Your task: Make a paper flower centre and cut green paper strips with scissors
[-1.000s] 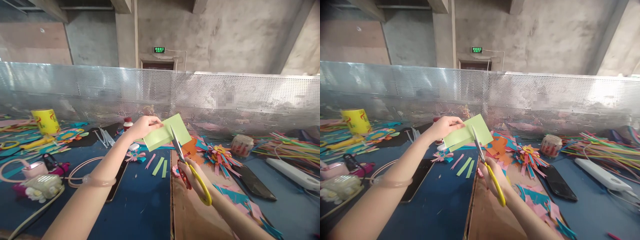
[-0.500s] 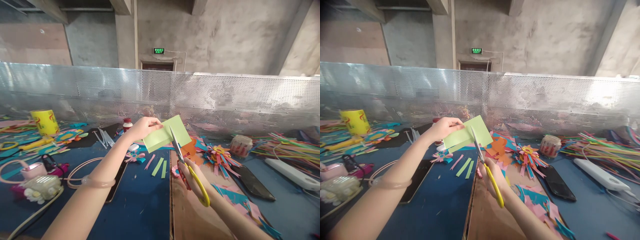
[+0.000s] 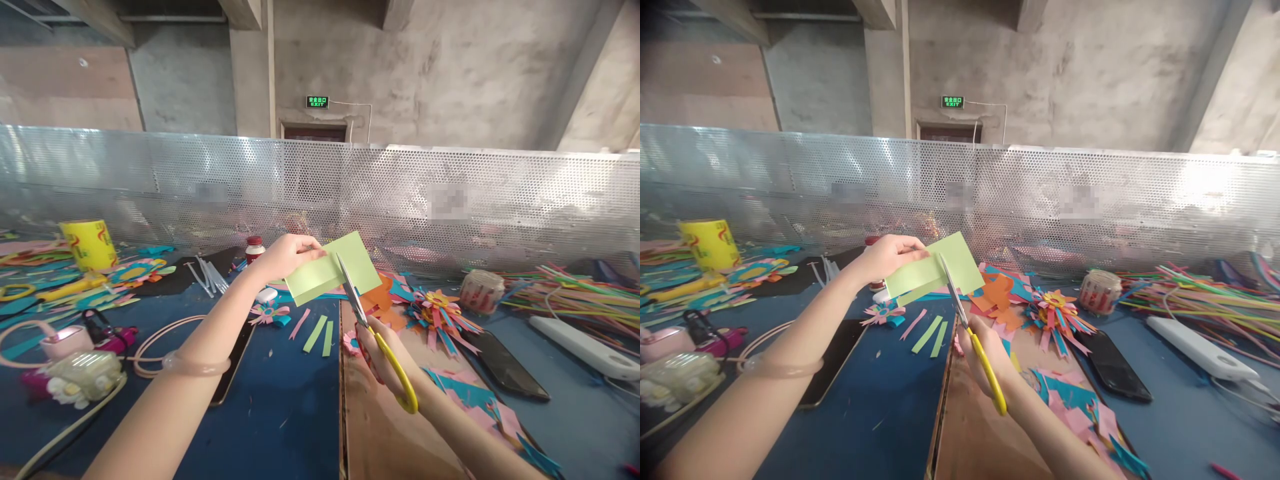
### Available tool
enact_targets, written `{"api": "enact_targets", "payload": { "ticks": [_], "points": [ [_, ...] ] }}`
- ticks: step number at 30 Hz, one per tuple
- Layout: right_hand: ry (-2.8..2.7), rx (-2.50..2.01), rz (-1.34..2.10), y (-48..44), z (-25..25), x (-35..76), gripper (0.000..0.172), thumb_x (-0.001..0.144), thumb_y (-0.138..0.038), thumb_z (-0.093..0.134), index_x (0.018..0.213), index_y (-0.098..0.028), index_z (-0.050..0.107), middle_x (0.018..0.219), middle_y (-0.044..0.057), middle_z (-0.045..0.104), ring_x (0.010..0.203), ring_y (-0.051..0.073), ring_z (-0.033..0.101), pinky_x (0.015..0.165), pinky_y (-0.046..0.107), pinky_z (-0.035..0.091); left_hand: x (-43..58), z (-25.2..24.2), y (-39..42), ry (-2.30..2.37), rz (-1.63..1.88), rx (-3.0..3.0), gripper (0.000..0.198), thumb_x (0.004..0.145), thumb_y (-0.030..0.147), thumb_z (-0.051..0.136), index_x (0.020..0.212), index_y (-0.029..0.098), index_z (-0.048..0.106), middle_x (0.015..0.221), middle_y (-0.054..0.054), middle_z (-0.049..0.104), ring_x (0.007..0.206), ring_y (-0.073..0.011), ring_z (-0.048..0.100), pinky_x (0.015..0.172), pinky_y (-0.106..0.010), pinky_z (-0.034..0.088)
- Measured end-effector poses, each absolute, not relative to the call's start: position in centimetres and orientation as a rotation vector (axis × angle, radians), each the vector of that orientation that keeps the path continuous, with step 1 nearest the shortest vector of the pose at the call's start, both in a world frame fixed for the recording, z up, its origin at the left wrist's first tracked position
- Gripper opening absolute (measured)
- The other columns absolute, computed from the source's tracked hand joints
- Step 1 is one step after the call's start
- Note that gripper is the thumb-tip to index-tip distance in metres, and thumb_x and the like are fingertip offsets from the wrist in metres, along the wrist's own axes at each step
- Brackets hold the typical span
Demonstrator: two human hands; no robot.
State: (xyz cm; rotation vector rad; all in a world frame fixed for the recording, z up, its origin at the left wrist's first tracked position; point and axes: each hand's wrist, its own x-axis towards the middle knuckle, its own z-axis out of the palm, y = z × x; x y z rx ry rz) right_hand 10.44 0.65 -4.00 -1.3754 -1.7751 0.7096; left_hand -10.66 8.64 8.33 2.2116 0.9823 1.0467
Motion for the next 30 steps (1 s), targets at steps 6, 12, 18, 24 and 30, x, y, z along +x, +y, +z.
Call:
{"api": "enact_targets", "payload": {
  "ticks": [6, 12, 18, 24, 30],
  "points": [
    [-1.769, -1.39, 0.707, 0.74, -4.19, 10.44, 0.035, 0.09, -0.048, 0.028, 0.068, -0.021, 0.034, 0.052, -0.007, 0.034, 0.037, 0.006, 0.032, 0.039, 0.019, 0.026, -10.66, 8.3, 8.72, 0.995, 1.045, 2.208, 0.024, 0.077, 0.042, 0.059, 0.08, 0.018, 0.064, 0.07, -0.002, 0.065, 0.054, -0.0093, 0.053, 0.045, -0.019, 0.037],
    [-1.792, -1.401, 0.709, 0.88, -4.34, 10.51, 0.033, 0.09, -0.045, 0.028, 0.068, -0.021, 0.035, 0.05, -0.007, 0.038, 0.036, 0.006, 0.034, 0.039, 0.018, 0.026, -10.73, 8.26, 8.74, 1.018, 1.021, 2.239, 0.026, 0.077, 0.043, 0.058, 0.08, 0.018, 0.064, 0.067, -0.001, 0.063, 0.052, -0.0089, 0.051, 0.043, -0.019, 0.035],
    [-1.791, -1.396, 0.708, 0.9, -4.37, 10.36, 0.032, 0.089, -0.044, 0.028, 0.069, -0.021, 0.035, 0.049, -0.007, 0.039, 0.037, 0.007, 0.035, 0.039, 0.018, 0.027, -10.81, 8.25, 8.78, 1.053, 0.992, 2.248, 0.027, 0.078, 0.044, 0.056, 0.083, 0.019, 0.064, 0.071, -0.002, 0.065, 0.056, -0.0103, 0.053, 0.045, -0.019, 0.036],
    [-1.782, -1.401, 0.723, 0.9, -4.27, 10.25, 0.033, 0.088, -0.045, 0.028, 0.068, -0.021, 0.036, 0.05, -0.006, 0.039, 0.038, 0.008, 0.036, 0.039, 0.019, 0.027, -10.85, 8.29, 8.8, 1.066, 0.975, 2.266, 0.029, 0.078, 0.045, 0.055, 0.083, 0.018, 0.064, 0.068, -0.002, 0.063, 0.054, -0.01, 0.051, 0.044, -0.02, 0.035],
    [-1.77, -1.393, 0.738, 0.9, -4.32, 10.21, 0.028, 0.088, -0.041, 0.031, 0.068, -0.021, 0.036, 0.05, -0.007, 0.04, 0.038, 0.008, 0.037, 0.04, 0.019, 0.028, -10.83, 8.28, 8.73, 1.058, 0.989, 2.284, 0.029, 0.079, 0.045, 0.055, 0.081, 0.018, 0.063, 0.066, -0.001, 0.062, 0.051, -0.0088, 0.048, 0.042, -0.019, 0.032]
  ]
}}
